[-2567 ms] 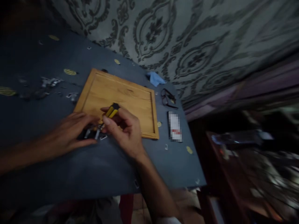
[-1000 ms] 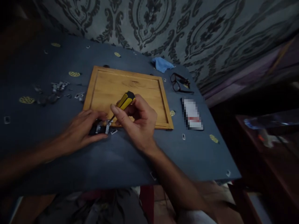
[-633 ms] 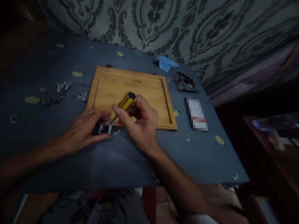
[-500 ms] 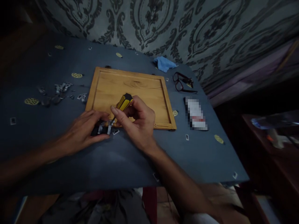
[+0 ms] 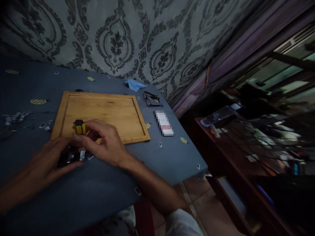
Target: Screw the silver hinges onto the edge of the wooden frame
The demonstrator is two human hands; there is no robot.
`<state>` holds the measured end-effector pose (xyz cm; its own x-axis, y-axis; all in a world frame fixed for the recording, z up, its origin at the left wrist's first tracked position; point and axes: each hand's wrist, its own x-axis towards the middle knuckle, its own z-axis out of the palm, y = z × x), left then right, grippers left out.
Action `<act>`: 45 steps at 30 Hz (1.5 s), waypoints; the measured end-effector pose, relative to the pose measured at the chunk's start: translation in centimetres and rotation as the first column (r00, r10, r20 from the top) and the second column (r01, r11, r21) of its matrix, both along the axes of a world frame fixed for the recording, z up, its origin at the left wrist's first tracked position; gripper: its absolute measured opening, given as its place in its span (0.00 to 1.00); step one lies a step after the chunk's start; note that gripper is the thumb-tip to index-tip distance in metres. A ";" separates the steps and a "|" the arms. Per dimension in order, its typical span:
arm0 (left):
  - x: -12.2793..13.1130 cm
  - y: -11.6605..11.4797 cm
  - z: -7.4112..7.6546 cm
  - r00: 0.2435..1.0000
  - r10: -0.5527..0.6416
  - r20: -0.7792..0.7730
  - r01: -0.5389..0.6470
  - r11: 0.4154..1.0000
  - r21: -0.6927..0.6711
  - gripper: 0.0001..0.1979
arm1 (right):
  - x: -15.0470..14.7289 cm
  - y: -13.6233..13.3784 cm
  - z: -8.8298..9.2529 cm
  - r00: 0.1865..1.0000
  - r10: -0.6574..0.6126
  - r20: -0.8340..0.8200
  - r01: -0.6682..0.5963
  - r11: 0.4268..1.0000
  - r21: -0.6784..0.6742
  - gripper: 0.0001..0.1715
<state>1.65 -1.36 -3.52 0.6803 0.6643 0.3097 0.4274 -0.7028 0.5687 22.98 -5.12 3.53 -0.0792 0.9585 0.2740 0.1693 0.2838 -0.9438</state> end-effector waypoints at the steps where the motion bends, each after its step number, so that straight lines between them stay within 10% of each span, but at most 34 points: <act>1: 0.0 -0.1 0.1 1.000 0.010 -0.002 -0.010 1.000 -0.001 0.22 | 0.0 0.0 0.0 1.000 -0.002 0.002 0.002 1.000 0.008 0.18; 31: 0.2 0.3 1.6 0.999 -0.010 -0.049 0.010 1.000 -0.005 0.24 | 0.8 0.1 0.2 0.998 -0.026 0.057 0.024 0.999 0.041 0.17; 45: 0.2 0.2 1.9 0.996 -0.056 -0.072 0.058 0.998 0.030 0.23 | 0.1 -0.5 -0.1 0.926 -0.374 0.054 0.349 0.901 0.260 0.15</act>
<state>1.81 -1.14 -1.65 0.7379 0.6141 0.2799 0.4242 -0.7447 0.5153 23.10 -5.59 3.44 0.2208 0.8319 0.5090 0.3931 0.4017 -0.8271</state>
